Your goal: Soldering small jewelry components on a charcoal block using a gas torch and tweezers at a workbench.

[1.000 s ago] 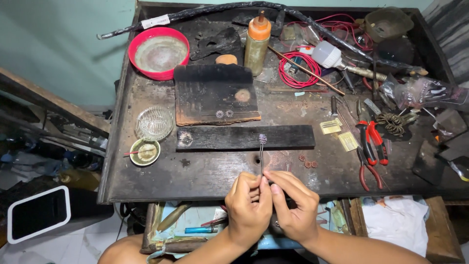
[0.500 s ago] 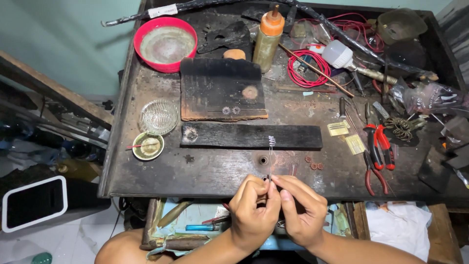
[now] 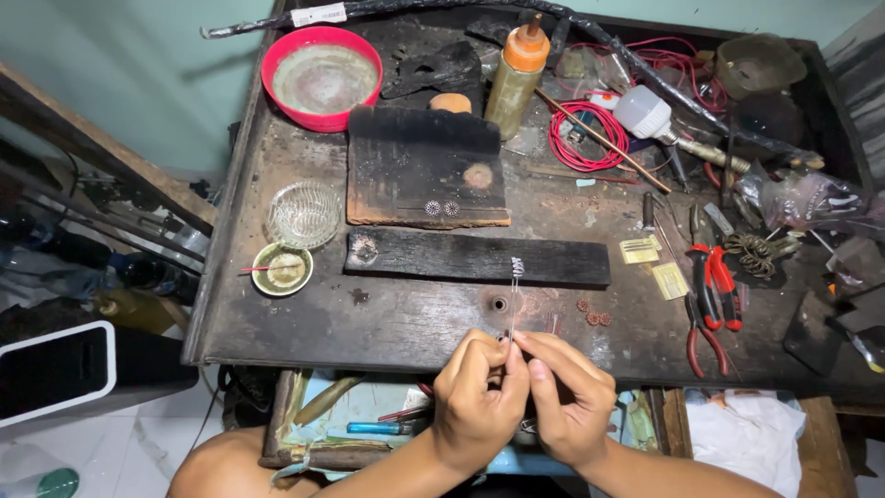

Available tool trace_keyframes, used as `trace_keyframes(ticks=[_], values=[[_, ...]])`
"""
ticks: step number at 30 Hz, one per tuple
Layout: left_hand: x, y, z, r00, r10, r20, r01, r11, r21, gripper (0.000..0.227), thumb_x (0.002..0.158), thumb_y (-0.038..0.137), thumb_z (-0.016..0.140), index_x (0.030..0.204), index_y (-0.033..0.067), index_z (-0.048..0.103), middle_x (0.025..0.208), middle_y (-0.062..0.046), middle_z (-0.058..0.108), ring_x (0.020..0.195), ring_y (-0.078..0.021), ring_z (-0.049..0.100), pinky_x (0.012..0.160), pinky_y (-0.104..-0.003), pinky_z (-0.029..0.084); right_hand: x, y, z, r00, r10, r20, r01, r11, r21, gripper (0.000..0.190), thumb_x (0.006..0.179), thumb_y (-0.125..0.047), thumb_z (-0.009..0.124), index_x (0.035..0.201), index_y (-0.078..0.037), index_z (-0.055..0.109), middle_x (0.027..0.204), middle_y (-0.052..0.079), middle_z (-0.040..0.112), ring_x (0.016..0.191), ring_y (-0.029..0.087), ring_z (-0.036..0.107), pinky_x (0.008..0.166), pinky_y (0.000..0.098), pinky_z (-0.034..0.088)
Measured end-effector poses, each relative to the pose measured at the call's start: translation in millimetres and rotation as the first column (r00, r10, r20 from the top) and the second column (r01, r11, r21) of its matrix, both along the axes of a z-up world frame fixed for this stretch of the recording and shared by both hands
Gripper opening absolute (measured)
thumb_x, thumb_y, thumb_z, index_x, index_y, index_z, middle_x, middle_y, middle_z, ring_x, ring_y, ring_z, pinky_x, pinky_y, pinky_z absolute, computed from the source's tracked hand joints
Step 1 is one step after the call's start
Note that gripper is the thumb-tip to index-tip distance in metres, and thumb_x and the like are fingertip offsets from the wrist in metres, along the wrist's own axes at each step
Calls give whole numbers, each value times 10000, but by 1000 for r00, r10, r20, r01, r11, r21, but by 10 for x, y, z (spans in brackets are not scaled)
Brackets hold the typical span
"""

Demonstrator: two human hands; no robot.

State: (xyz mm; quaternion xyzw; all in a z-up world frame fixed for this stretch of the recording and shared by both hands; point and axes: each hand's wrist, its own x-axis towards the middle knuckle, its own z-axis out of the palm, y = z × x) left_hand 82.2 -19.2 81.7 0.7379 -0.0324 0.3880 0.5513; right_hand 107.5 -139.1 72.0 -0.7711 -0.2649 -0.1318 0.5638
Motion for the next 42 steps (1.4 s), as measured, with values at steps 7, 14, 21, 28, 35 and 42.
trace_keyframes(ticks=[7,14,21,28,35,42], values=[[98,25,-85,1000,21,23,-21,1000,-1,163,811,-128,671,839,-17,555,766,-97,585,529,-139,474,442,-254,435,108,9,-27,997,42,-58,-44,999,-29,318,873,12,588,1167,48,704,1204,187,744,943,223,752,806,271,608],[80,-84,-149,997,-71,-23,62,959,-276,152,849,-127,650,824,-12,554,822,-70,593,610,-100,479,513,-219,437,154,39,180,999,-26,-31,22,995,-101,275,785,9,725,1056,40,757,1071,153,790,850,190,759,755,254,608],[136,-486,-101,994,-100,48,106,728,-677,158,846,-166,664,787,-42,586,906,-125,697,799,-157,617,754,-262,547,268,-64,691,999,-42,-1,42,984,-175,125,761,30,719,874,42,770,898,89,811,712,151,741,668,227,581],[155,-852,-34,995,-62,81,101,672,-734,141,842,-138,715,796,-49,615,889,-122,716,778,-150,616,748,-269,540,332,-306,1000,1000,11,28,-4,966,-257,143,736,35,723,868,11,774,884,62,805,672,119,721,629,200,559],[152,-992,-37,995,-18,99,89,608,-789,171,840,-137,732,759,-45,614,848,-115,687,729,-154,569,699,-279,519,324,-365,1070,999,44,18,-38,968,-248,103,742,31,709,832,7,754,858,55,782,639,104,668,582,191,520],[142,-978,-20,996,-17,91,83,598,-797,204,841,-147,734,742,-38,592,823,-105,671,709,-148,549,682,-275,509,325,-359,1055,998,54,15,-48,967,-250,116,742,27,709,843,5,762,848,58,778,624,101,657,558,187,507]])
